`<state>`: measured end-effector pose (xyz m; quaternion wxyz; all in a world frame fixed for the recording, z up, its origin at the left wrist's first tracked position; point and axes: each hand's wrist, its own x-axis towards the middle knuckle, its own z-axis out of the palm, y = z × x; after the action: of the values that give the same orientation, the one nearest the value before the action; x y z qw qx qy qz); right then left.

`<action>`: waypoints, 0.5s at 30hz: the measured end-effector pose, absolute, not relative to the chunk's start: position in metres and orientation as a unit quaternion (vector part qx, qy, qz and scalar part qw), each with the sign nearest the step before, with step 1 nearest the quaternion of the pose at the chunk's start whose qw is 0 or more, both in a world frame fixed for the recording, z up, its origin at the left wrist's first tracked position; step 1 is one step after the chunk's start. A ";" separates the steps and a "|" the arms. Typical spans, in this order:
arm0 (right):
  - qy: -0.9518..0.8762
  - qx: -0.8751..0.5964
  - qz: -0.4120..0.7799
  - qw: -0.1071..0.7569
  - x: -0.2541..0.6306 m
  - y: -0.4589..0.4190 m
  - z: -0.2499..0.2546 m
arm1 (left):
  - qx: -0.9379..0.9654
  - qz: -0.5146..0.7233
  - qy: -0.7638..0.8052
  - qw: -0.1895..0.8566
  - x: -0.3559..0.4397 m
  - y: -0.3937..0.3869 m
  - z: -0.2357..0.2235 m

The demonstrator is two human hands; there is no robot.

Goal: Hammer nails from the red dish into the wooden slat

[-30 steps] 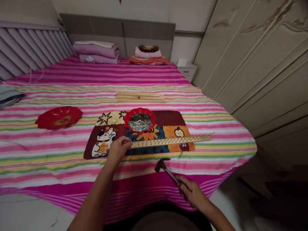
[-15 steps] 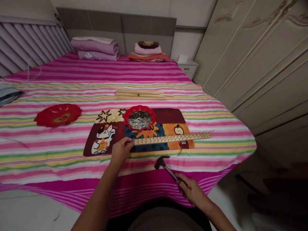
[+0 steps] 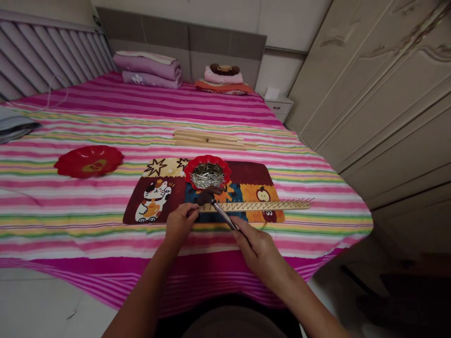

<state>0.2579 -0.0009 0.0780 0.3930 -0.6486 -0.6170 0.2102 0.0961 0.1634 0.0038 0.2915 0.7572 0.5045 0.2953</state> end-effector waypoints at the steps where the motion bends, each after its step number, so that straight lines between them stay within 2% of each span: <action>1: -0.634 -0.649 0.194 0.374 0.256 0.006 0.081 | 0.761 0.290 0.505 0.286 0.096 0.163 0.004; 5: -0.666 -0.660 0.188 0.292 0.251 0.012 0.089 | 0.772 0.270 0.513 0.261 0.096 0.163 0.006; 10: -0.619 -0.650 0.283 0.338 0.260 -0.022 0.084 | 0.767 0.276 0.506 0.282 0.097 0.162 0.005; 15: -0.512 -0.704 0.348 0.350 0.289 -0.063 0.035 | 0.769 0.281 0.494 0.293 0.096 0.164 0.003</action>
<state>0.2888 -0.0633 0.0349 0.3496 -0.7036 -0.5118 0.3475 0.0963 0.1636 0.0025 0.2927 0.7692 0.4936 0.2810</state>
